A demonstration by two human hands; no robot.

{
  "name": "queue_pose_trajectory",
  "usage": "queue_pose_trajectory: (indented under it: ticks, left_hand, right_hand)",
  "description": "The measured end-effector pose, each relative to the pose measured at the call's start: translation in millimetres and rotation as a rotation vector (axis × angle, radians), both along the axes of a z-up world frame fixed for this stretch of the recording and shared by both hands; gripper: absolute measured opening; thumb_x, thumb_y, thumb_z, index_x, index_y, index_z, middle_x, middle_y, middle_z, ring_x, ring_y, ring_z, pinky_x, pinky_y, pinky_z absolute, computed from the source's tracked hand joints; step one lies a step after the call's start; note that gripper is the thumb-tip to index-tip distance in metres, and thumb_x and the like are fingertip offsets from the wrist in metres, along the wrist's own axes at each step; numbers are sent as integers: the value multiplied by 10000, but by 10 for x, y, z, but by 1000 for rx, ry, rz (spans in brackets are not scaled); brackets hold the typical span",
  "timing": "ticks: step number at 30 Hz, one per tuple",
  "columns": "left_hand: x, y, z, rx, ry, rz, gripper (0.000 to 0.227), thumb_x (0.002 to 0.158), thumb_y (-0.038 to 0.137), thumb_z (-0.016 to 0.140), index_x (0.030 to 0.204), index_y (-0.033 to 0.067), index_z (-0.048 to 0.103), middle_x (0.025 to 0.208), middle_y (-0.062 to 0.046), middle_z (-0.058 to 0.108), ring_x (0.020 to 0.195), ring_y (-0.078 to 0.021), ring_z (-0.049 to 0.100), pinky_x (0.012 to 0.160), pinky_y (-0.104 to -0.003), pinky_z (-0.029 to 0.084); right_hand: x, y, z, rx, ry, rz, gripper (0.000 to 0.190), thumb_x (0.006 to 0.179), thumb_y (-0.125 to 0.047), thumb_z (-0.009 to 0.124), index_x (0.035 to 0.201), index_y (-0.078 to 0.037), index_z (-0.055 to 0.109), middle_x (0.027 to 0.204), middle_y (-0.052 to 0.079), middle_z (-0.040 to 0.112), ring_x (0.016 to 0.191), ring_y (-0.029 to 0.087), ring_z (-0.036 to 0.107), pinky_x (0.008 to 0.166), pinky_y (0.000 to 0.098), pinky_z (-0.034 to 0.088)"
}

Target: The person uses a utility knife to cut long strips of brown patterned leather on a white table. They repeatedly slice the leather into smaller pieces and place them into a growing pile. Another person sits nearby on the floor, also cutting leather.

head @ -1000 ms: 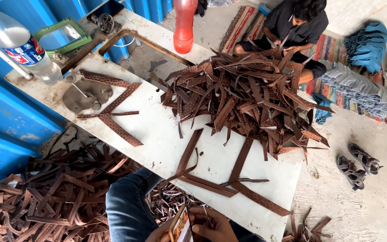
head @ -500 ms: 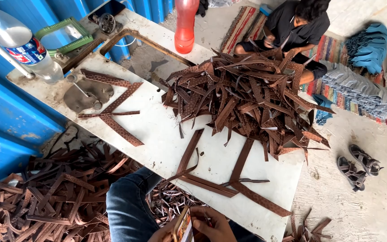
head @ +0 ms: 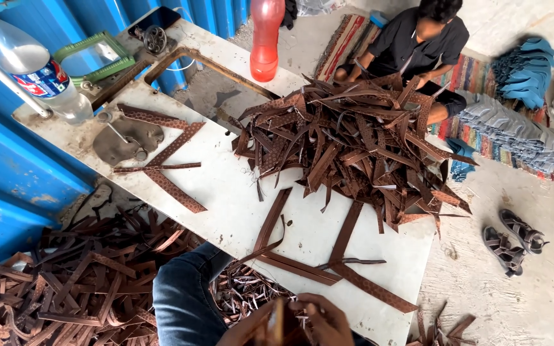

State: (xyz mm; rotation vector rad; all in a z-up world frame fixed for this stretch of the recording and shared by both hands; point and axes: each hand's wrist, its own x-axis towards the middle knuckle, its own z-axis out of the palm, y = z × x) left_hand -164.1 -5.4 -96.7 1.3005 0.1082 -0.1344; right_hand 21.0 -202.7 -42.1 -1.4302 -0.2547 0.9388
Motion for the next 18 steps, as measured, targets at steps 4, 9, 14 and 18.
queue_pose_trajectory:
  ticks: [4,9,14,18]
  left_hand:
    - [326,37,100,869,-3,-180,801,1009,395,638,1614,58,235,1609,-254,328,1476,-378,333,1191,-556,291]
    - [485,-175,-464,1495,-196,-153,540,1110,322,539,1570,77,404,1465,-221,523,1368,-365,524,1118,-660,381]
    - [877,-139,34,1303,83,-348,697,935,367,616,1485,16,372,1372,-240,524,1258,-402,548,1063,-628,375]
    - [974,-451,-804,1377,213,-218,592,850,306,645,1365,45,519,1295,-183,586,1150,-383,601,971,-620,422]
  right_hand:
    - [151,-365,16,-90,-100,-85,411,963,-201,585,1255,68,689,1069,197,831,958,158,721,896,275,503]
    - [243,-468,327,-72,-134,-224,397,973,-201,628,1257,66,704,1045,167,844,716,68,583,685,214,411]
    - [352,-436,467,-208,-81,-375,386,926,-199,655,1212,49,732,970,141,834,436,52,370,443,235,281]
    - [328,-428,481,-215,-46,-367,383,922,-204,659,1208,39,735,960,127,833,444,54,392,452,234,302]
